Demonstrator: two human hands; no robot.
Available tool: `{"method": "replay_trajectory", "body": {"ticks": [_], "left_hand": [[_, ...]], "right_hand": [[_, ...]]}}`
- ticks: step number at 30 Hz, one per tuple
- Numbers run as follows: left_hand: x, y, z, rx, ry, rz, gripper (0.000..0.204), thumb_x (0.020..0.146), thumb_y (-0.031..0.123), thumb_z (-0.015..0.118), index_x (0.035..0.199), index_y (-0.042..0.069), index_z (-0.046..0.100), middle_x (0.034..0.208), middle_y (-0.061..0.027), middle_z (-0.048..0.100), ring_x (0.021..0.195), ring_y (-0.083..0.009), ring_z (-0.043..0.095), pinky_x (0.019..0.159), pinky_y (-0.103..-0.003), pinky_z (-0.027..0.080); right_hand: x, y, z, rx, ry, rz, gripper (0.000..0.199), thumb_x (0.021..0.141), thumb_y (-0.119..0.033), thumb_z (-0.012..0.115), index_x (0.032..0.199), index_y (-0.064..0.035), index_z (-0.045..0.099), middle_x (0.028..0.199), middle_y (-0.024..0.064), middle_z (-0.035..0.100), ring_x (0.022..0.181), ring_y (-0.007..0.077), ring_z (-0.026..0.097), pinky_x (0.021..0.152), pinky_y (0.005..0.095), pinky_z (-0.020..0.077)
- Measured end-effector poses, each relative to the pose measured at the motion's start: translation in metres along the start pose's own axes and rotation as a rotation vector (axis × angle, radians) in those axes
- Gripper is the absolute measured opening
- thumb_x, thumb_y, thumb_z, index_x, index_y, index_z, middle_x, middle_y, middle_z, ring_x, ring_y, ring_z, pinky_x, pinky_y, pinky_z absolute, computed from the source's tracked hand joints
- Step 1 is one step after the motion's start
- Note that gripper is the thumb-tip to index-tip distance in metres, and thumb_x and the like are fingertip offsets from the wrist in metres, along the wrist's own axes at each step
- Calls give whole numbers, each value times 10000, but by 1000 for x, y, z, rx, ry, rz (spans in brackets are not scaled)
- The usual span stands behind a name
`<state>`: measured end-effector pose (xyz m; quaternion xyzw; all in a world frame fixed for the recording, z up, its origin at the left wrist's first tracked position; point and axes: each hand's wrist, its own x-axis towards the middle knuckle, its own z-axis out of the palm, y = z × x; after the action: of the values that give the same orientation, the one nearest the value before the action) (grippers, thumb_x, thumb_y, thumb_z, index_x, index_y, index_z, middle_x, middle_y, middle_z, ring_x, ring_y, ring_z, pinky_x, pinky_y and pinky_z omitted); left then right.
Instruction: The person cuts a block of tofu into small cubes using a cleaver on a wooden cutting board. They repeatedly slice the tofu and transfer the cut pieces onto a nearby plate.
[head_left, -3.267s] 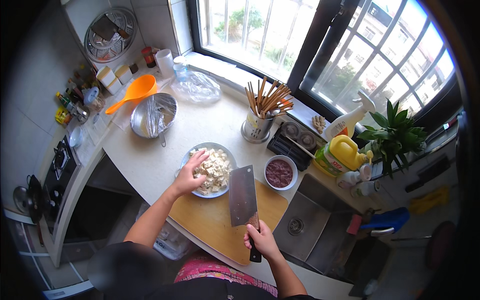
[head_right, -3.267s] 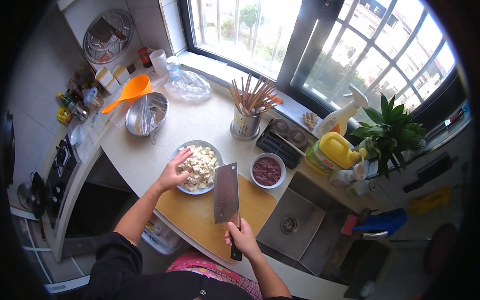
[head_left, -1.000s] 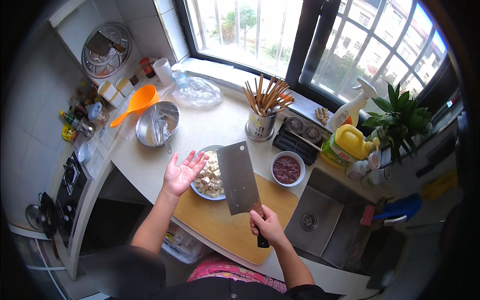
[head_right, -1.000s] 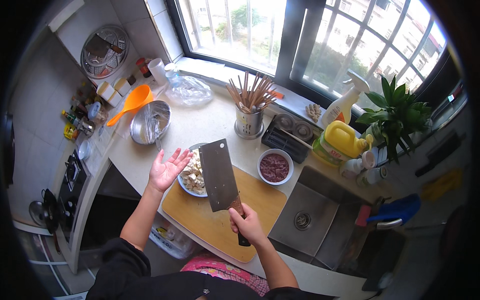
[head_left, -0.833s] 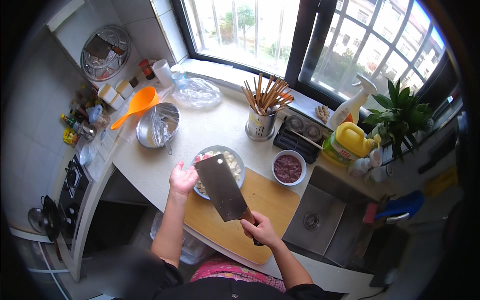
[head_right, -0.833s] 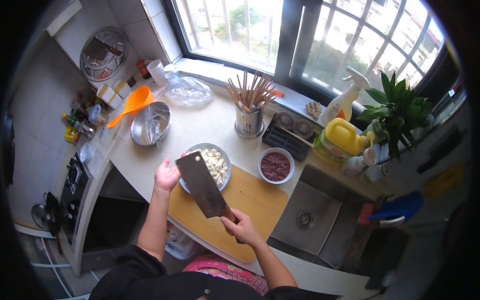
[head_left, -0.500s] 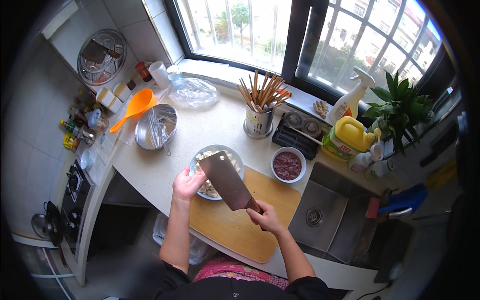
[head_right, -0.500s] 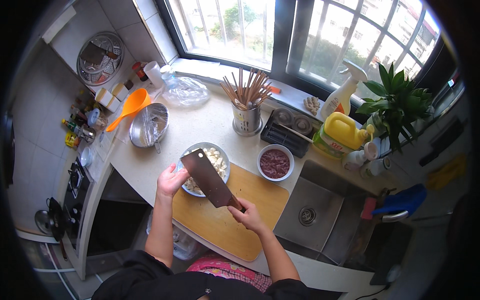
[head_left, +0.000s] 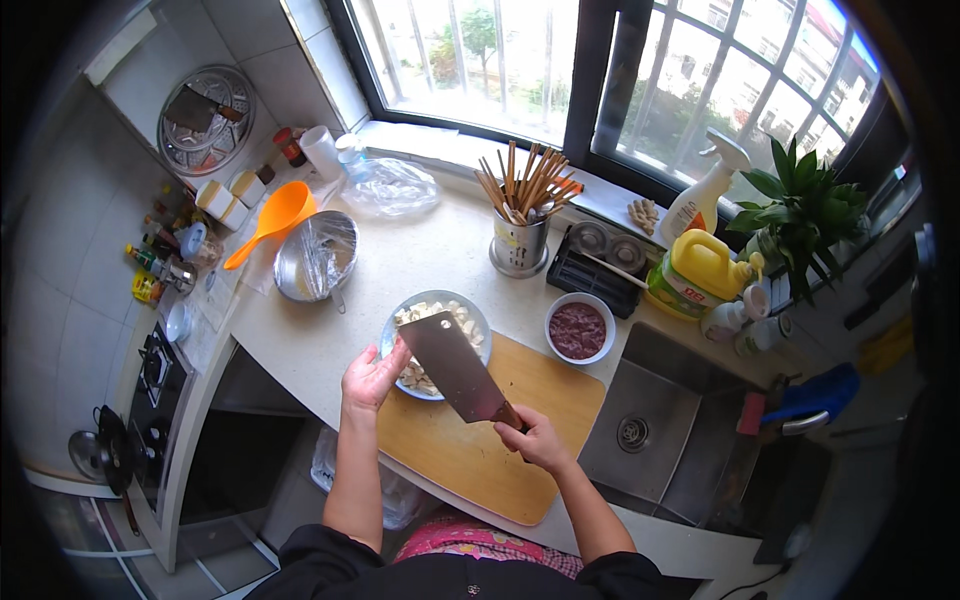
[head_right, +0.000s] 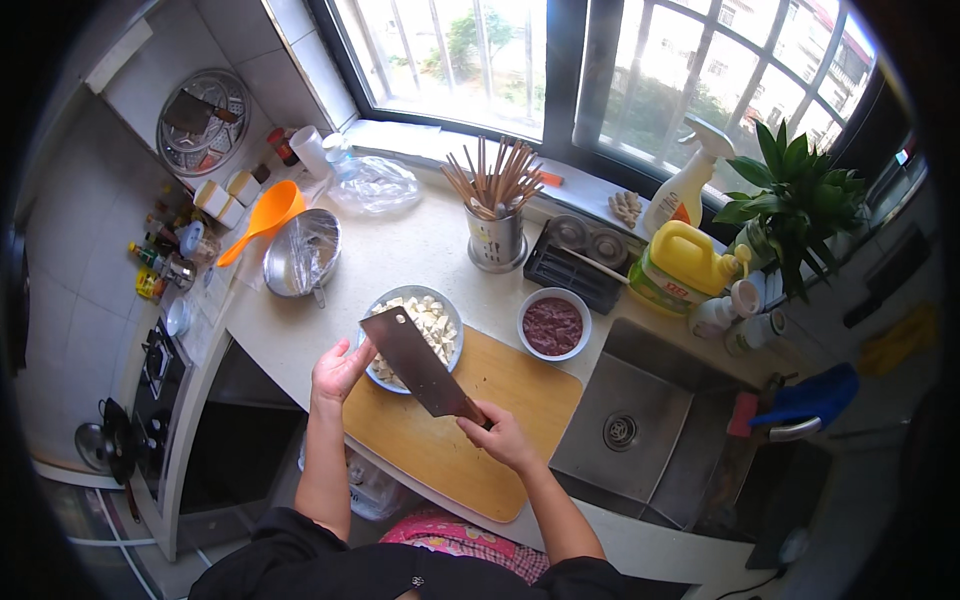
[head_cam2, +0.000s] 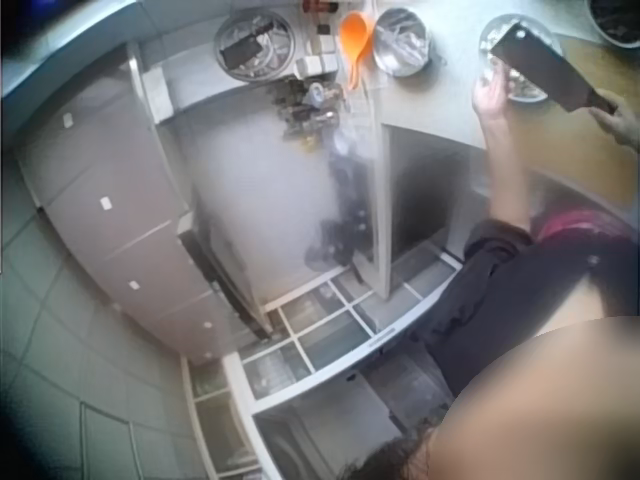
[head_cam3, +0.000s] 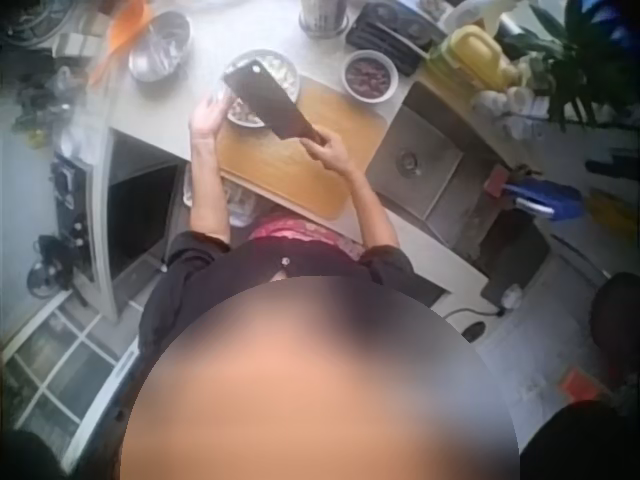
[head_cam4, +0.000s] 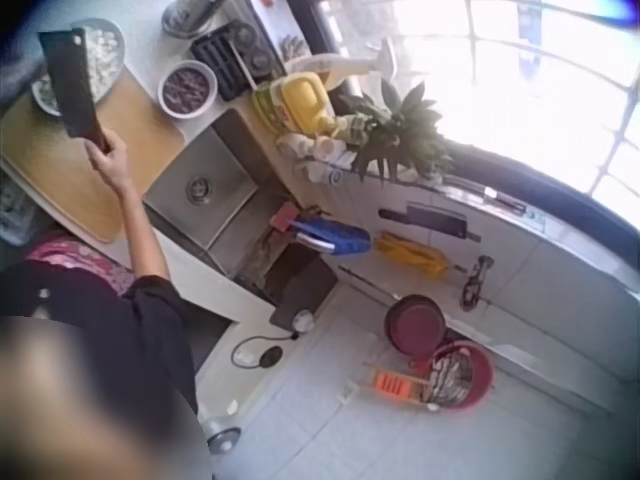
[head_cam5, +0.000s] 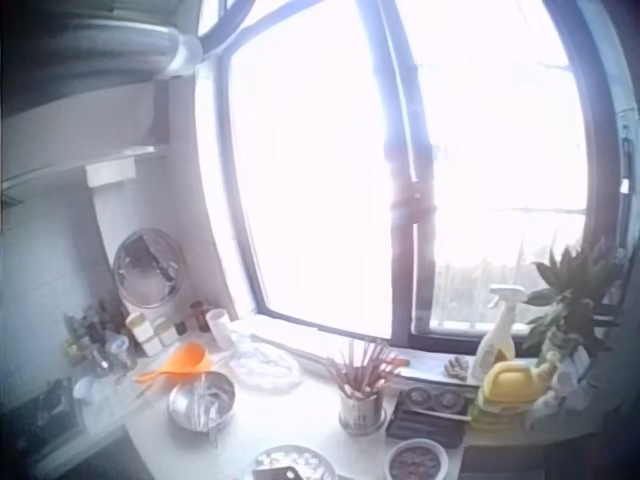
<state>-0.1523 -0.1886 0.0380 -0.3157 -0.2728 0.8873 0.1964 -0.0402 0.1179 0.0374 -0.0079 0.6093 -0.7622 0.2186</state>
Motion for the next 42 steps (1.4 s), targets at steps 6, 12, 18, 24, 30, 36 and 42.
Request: {"method": "replay_trajectory", "body": {"ticks": [6, 12, 18, 24, 30, 36, 42], "left_hand": [[-1, -47, 8, 108, 80, 105, 533, 1011, 371, 321, 1289, -83, 355, 1434, -289, 300, 1368, -419, 264, 1129, -537, 274], [-9, -60, 4, 491, -51, 225, 418, 996, 291, 347, 1204, -69, 391, 1369, -293, 370, 1333, -459, 299, 1122, -579, 269], [-13, -73, 6, 1099, -76, 489, 402, 982, 294, 410, 1219, -30, 420, 1381, -278, 372, 1291, -435, 387, 1095, -555, 324], [-15, -70, 4, 1224, -85, 449, 461, 987, 339, 396, 1274, -21, 364, 1359, -282, 398, 1273, -409, 426, 1067, -513, 385], [-19, -53, -15, 2109, -95, 841, 402, 926, 84, 506, 1319, 30, 445, 1394, -192, 397, 1300, -377, 401, 1076, -519, 331], [-25, -73, -41, 3450, -429, 1310, 714, 762, -35, 561, 1362, 343, 475, 1506, -134, 254, 1425, -371, 167, 1081, -683, 83], [-1, -57, -33, 3448, -246, 1451, 707, 767, -21, 554, 1376, 327, 467, 1517, -166, 234, 1440, -374, 120, 1073, -696, 59]], "right_hand": [[11, 14, -2, 99, 166, -45, 137, 922, -163, 618, 972, -40, 582, 659, -22, 510, 523, 54, 467, 477, 217, 371], [-1, -7, -7, 102, 40, 29, 149, 920, -178, 627, 923, -43, 563, 628, -26, 502, 506, 51, 467, 457, 215, 371], [-1, -16, -5, 74, 90, 75, 170, 930, -177, 608, 856, -46, 528, 622, -16, 502, 498, 59, 463, 454, 220, 363], [-4, -22, -2, -33, 20, 101, 190, 938, -198, 599, 857, -49, 515, 619, -13, 507, 496, 62, 464, 452, 221, 364], [-6, -16, 0, 202, 42, 170, 182, 967, -221, 555, 920, -51, 512, 666, 3, 507, 509, 72, 467, 465, 218, 376], [-21, -28, 9, 482, -49, 338, 189, 992, -237, 510, 993, -49, 495, 699, 11, 496, 526, 79, 461, 473, 215, 381], [-43, -41, 12, 447, -19, 373, 177, 990, -228, 514, 994, -53, 488, 690, 12, 487, 519, 77, 453, 469, 218, 381]]}}
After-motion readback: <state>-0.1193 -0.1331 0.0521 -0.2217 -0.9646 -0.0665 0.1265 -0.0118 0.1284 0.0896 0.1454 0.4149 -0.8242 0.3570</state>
